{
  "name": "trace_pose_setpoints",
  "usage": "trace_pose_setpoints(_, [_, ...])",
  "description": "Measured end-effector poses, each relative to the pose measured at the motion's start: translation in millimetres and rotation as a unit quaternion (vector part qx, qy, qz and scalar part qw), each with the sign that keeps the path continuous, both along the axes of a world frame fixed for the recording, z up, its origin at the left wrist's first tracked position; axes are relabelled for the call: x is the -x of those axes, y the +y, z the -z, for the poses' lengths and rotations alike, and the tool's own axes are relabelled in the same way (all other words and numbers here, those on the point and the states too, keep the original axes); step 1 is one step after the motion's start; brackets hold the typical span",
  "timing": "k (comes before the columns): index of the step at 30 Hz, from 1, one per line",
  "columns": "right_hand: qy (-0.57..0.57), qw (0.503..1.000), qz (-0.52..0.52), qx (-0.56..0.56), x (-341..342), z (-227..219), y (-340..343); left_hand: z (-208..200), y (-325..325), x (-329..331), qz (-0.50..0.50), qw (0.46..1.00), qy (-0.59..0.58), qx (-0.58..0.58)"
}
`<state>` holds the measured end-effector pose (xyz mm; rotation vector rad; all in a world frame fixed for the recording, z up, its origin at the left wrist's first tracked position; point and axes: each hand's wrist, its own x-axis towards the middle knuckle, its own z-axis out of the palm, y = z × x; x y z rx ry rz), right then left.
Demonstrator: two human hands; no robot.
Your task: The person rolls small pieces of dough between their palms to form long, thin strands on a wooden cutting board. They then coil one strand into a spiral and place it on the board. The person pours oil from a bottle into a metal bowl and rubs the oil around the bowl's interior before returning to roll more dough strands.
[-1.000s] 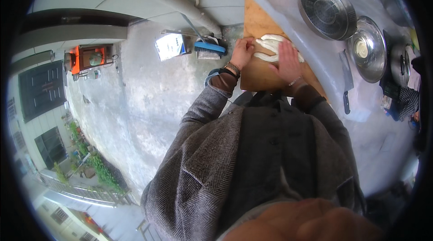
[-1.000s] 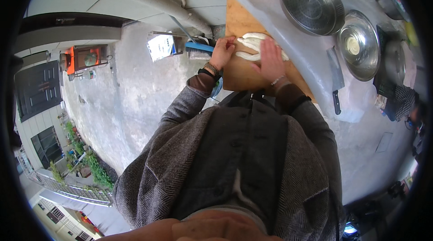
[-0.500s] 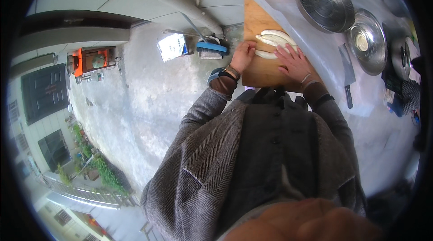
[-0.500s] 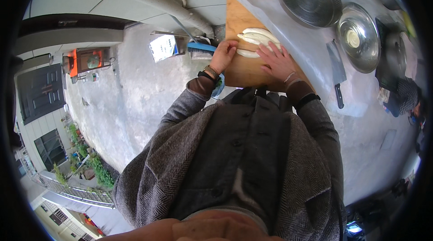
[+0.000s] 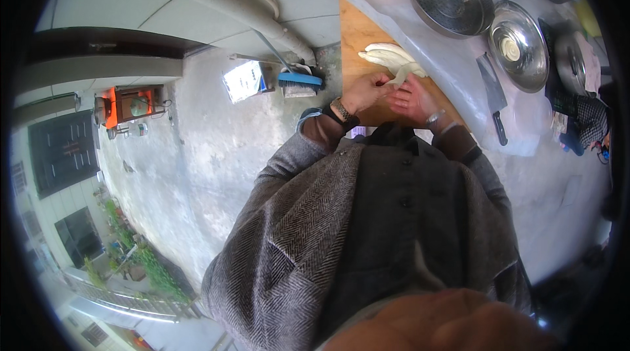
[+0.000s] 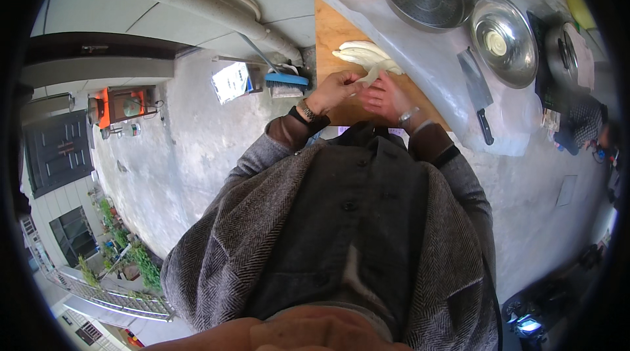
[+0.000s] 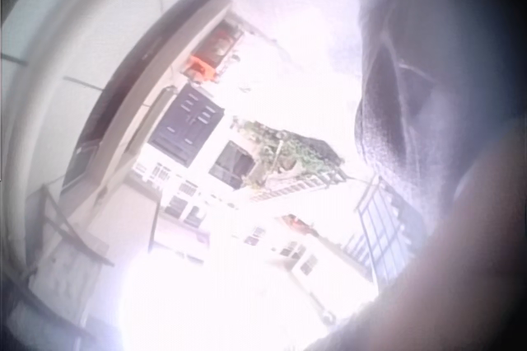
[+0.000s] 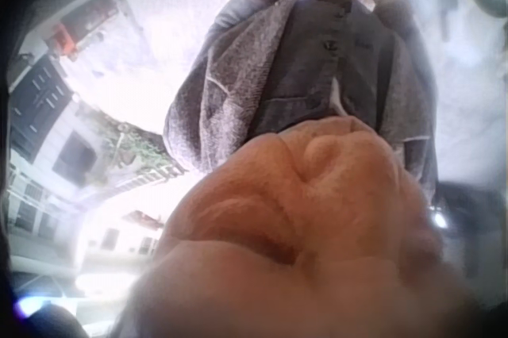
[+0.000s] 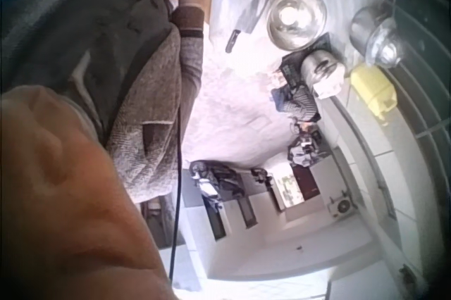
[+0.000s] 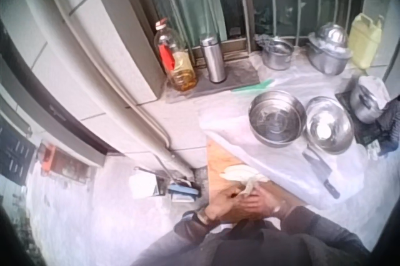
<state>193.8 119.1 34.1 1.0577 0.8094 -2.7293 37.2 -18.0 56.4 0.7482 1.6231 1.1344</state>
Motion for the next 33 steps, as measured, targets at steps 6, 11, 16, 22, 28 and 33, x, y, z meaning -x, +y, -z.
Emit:
trace_pose_setpoints(6, [0.094, 0.959, 0.171, 0.204, 38.2, -35.4, 10.1, -49.9, -23.9, -26.7, 0.057, 0.997, -0.058, 0.008])
trace_pose_setpoints(11, [0.235, 0.957, 0.021, 0.167, 42.7, -72.5, 7.2, -55.2, -54.9, -34.8, 0.035, 0.993, -0.09, -0.063])
trace_pose_setpoints(16, [0.158, 0.979, 0.12, 0.04, 63.7, -114.6, -8.8, -52.0, -68.8, -29.6, 0.004, 0.991, -0.104, -0.081])
trace_pose_setpoints(22, [0.228, 0.962, 0.127, 0.083, 57.6, -121.4, 20.3, -38.7, -70.5, -25.6, 0.008, 0.997, -0.051, -0.051])
trace_pose_setpoints(28, [0.278, 0.953, 0.098, -0.067, 41.4, -136.3, 31.0, -25.7, -64.3, -29.2, 0.021, 0.994, -0.092, -0.05])
trace_pose_setpoints(33, [0.24, 0.953, 0.17, -0.077, 36.1, -146.7, 46.0, -8.8, -57.4, -23.0, 0.045, 0.996, 0.073, -0.023])
